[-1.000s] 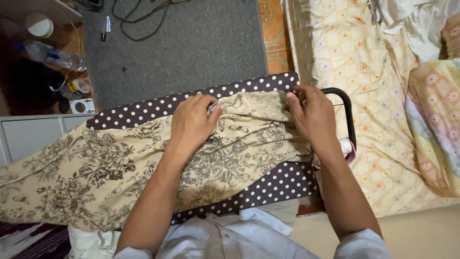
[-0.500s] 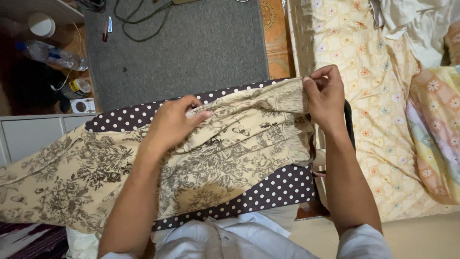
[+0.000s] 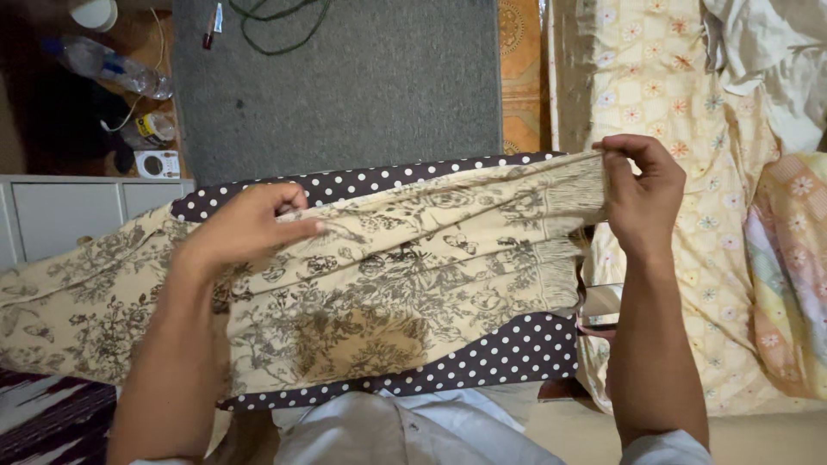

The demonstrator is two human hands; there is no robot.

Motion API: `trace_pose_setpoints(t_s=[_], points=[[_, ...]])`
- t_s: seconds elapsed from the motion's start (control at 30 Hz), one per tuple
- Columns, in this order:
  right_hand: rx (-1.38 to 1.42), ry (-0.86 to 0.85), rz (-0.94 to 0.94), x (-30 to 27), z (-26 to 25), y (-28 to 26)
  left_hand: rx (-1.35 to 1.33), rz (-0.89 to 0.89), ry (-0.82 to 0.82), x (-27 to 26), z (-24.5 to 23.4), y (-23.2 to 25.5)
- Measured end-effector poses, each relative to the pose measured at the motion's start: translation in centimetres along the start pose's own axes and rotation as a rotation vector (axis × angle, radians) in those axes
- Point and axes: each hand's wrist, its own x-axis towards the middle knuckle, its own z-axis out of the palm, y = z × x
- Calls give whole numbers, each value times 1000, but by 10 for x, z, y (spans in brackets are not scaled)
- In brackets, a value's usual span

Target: The person uses a pink lint roller to roll over a patterned fabric laid on a polka-dotted ironing board. They repeatedly smooth and reposition the fabric, then continue rolling different sections of the same piece.

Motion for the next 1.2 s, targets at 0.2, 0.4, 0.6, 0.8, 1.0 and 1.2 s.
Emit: trace_pose_setpoints(t_s=[0.2,0.4,0.6,0.8,1.0,1.2], points=[[-105,9,45,0,10,-4,222,-131,257,-6,-12,-23],[-347,85,-99,-7,33,-42,643,470,870,0,11,-45],[-593,24,-212,-70,25,-62,465,759,760,-11,85,-46],[-682,53,-87,-165,22,-73,407,842,494,-79,168,-18],[-682,168,181,-208,24,-81,522,739,597,-95,196,-42],[-604,147,226,-213,17,-53,389,804,761,-82,212,-81]])
